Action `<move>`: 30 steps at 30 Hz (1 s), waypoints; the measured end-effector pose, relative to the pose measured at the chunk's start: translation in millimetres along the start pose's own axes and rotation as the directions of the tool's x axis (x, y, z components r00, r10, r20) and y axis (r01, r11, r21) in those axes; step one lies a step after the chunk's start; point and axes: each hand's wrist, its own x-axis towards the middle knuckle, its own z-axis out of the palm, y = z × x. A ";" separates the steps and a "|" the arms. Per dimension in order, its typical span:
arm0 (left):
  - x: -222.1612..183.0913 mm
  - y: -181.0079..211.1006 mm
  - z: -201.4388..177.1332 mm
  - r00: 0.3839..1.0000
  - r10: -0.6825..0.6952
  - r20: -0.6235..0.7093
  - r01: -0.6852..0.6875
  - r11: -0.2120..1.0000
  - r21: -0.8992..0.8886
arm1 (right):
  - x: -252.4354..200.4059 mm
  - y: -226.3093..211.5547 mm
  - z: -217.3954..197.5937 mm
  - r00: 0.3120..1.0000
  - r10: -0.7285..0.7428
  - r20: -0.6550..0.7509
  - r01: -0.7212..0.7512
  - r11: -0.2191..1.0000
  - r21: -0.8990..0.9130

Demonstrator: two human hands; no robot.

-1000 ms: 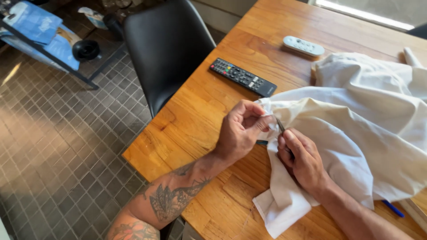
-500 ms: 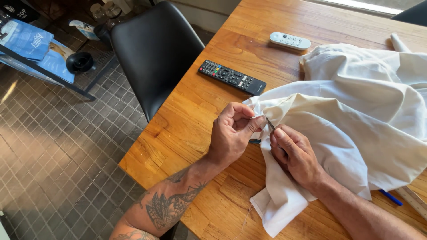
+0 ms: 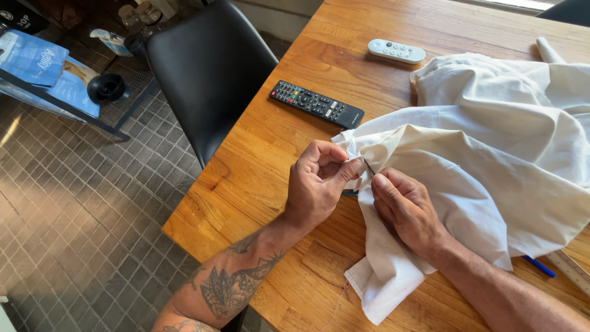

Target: Trimming excess threads and fabric from a white garment using thread snips

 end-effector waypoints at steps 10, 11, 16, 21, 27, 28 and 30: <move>-4.5 15.6 4.1 0.998 0.054 0.035 -0.059 0.990 0.129 | 8.8 -18.7 6.5 0.958 -0.117 -0.261 0.124 0.992 0.011; -5.6 16.9 4.1 0.996 0.062 0.058 -0.071 0.984 0.163 | 9.2 -21.1 8.8 0.955 -0.091 -0.283 0.106 0.994 0.038; -9.4 17.2 5.0 0.991 0.075 0.111 -0.098 0.969 0.226 | 10.8 -17.9 8.7 0.946 -0.040 -0.323 0.077 0.992 0.102; -8.3 11.2 4.2 0.992 0.040 0.116 -0.059 0.983 0.171 | 10.8 -25.2 16.5 0.917 -0.020 -0.397 0.091 0.983 0.161; -8.6 14.8 6.5 0.995 0.017 0.099 -0.025 0.996 0.083 | 11.3 -14.6 8.3 0.912 -0.131 -0.388 0.130 0.991 -0.030; -7.6 12.9 6.2 0.995 0.017 0.096 -0.026 0.996 0.085 | 13.2 -14.6 4.0 0.913 -0.131 -0.385 0.130 0.991 -0.028; -5.3 9.0 5.9 0.998 0.014 0.062 -0.017 0.999 0.050 | 17.0 -15.0 -4.8 0.924 -0.161 -0.346 0.113 0.981 -0.157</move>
